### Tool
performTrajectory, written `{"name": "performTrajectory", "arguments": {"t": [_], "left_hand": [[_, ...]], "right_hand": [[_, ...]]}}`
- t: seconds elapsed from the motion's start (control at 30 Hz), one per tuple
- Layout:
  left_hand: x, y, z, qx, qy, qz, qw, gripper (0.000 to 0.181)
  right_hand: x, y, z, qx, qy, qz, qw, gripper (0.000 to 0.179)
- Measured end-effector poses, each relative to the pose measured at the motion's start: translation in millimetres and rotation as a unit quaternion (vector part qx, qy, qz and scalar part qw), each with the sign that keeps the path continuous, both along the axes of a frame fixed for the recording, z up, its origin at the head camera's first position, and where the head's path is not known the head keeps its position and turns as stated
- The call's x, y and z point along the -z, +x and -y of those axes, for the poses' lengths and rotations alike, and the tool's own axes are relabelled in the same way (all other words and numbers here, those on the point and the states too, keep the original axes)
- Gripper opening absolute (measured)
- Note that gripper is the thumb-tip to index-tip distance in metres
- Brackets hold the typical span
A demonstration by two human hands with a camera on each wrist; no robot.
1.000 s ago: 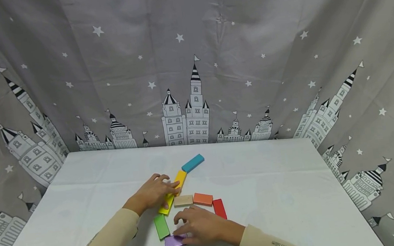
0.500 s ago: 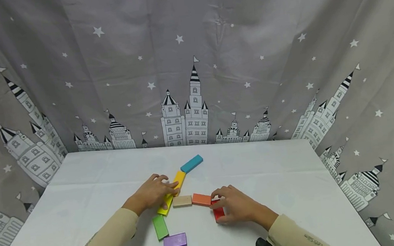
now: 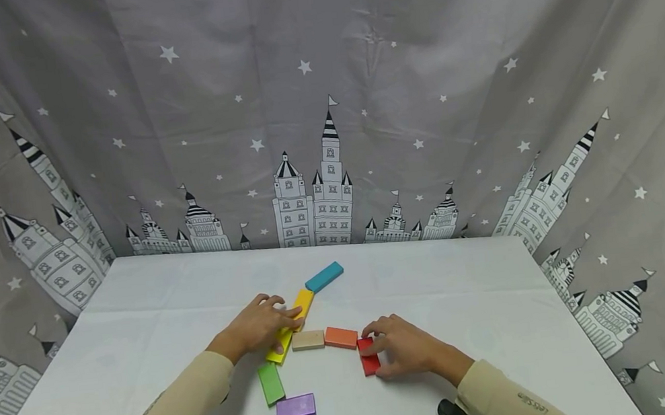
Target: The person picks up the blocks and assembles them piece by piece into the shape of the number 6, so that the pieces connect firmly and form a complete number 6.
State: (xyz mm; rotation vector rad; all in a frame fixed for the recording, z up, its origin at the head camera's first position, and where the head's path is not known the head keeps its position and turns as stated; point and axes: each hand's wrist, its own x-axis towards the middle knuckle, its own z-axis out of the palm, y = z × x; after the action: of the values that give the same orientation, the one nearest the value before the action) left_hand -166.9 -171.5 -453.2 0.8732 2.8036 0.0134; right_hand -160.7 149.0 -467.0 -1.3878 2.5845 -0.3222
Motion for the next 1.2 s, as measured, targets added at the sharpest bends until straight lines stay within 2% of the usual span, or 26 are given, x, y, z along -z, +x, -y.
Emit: {"name": "performTrajectory", "arguments": {"t": [0.2,0.4,0.73,1.2], "left_hand": [[1.4,-0.7,-1.2,-0.009,-0.012,0.003,0.9999,0.058],[3.1,-0.1,-2.9,-0.006,-0.018,-0.001,0.9998,0.059],[0.6,-0.4,-2.9,-0.006,-0.026,0.001,0.9996,0.057],[2.4,-0.5,-4.0,-0.015,-0.024,0.012,0.9995,0.059]], "right_hand": [[2.8,0.4,0.0,-0.008,-0.006,-0.002,0.9999,0.036],[6.2,9.3,2.3,-0.01,-0.026,0.018,0.9995,0.036],[10.2,23.6,16.8,0.022,-0.031,0.029,0.9989,0.04],[17.0,35.6,41.8,0.006,-0.074,-0.02,0.997,0.044]]}}
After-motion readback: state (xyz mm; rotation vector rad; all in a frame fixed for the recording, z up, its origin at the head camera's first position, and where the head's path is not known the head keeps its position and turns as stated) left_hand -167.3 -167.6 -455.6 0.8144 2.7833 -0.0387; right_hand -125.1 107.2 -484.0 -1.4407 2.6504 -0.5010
